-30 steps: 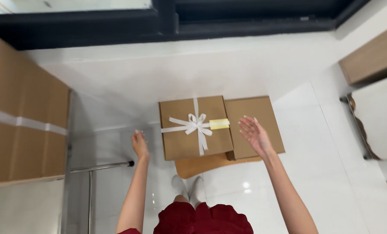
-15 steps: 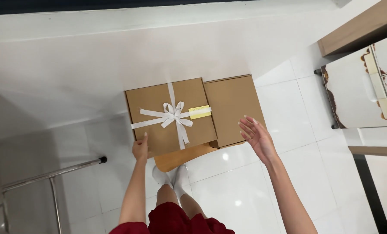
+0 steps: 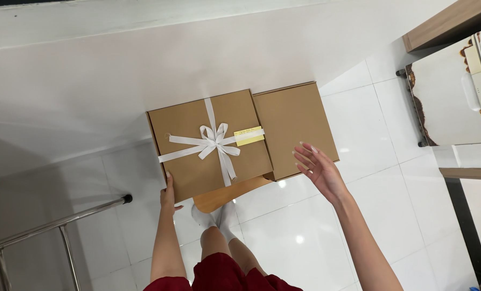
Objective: The person repeatedly picks up brown cardboard boxes tied with white ribbons and stacks them on a metal cart. The person then takes the top box from the stack, places it on a table, and unties the ribbon.
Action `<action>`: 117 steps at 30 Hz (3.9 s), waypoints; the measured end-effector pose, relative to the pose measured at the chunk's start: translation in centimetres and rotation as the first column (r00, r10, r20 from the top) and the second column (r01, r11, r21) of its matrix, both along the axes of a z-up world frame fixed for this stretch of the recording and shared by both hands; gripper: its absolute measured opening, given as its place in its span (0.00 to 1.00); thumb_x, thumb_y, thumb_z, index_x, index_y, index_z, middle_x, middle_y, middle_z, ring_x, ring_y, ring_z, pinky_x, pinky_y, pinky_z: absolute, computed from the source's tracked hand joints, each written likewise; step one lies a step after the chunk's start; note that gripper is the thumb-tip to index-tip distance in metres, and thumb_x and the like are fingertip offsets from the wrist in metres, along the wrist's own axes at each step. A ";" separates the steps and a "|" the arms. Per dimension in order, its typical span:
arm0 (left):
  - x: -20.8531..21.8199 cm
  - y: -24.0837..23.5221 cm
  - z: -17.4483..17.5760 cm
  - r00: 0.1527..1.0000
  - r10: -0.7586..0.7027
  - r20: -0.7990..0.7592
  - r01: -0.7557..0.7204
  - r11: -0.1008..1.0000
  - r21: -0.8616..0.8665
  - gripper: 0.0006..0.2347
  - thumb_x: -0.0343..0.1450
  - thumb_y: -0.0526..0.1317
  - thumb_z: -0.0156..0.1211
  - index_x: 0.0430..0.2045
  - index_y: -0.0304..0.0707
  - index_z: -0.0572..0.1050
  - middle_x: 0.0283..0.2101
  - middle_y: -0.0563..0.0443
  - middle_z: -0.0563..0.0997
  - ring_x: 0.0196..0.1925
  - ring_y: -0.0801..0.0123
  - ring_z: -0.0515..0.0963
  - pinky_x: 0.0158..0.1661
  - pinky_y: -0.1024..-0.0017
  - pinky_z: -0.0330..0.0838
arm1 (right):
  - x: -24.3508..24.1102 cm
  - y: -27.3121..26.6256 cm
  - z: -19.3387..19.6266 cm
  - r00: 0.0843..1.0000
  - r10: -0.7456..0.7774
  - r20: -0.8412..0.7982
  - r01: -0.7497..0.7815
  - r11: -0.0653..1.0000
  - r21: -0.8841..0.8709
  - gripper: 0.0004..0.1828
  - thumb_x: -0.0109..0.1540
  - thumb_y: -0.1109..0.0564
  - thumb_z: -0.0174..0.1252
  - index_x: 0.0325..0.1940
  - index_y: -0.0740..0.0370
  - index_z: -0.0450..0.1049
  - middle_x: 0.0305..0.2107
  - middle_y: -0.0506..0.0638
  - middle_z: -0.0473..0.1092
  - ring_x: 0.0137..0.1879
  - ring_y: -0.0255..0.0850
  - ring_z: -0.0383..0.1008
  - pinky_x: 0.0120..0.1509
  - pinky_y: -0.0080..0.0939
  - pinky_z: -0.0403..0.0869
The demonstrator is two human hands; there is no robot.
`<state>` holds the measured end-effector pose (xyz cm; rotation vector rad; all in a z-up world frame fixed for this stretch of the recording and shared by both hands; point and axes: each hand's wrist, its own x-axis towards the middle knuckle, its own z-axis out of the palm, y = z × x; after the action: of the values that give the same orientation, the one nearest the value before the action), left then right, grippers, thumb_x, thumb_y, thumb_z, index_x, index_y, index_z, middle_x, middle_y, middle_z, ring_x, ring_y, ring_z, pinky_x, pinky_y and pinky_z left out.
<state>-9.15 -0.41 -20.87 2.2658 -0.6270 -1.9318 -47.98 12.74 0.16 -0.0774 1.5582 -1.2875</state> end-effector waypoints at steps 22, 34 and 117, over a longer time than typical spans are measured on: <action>-0.6 3.8 7.4 0.915 0.245 -0.321 -0.306 0.939 -0.157 0.45 0.58 0.63 0.72 0.68 0.39 0.63 0.67 0.29 0.64 0.70 0.40 0.63 0.64 0.50 0.61 | 1.9 2.2 2.8 0.992 0.097 0.076 -0.093 0.994 -0.057 0.22 0.70 0.50 0.46 0.68 0.56 0.65 0.62 0.56 0.68 0.69 0.49 0.67 0.66 0.49 0.67; 13.6 7.9 18.0 0.981 0.193 -0.033 -0.181 0.831 -0.526 0.33 0.54 0.58 0.73 0.50 0.36 0.82 0.58 0.44 0.80 0.63 0.54 0.75 0.56 0.60 0.67 | 3.9 -3.7 6.2 0.791 0.452 -0.412 -0.451 0.886 0.106 0.39 0.63 0.37 0.60 0.73 0.57 0.62 0.67 0.67 0.60 0.77 0.64 0.51 0.75 0.66 0.54; 65.6 -5.9 46.5 0.720 0.598 -0.353 -0.337 -0.143 -0.931 0.31 0.74 0.58 0.62 0.69 0.47 0.60 0.70 0.42 0.64 0.71 0.49 0.63 0.69 0.54 0.60 | 62.3 -28.0 37.3 0.681 0.565 -0.466 -0.724 0.616 -0.311 0.63 0.59 0.13 0.46 0.71 0.73 0.56 0.65 0.67 0.49 0.76 0.59 0.45 0.76 0.52 0.56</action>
<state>56.41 -6.31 25.63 1.2865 -0.6385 -0.4021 14.29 -15.31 37.43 -1.1447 1.2316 -1.0332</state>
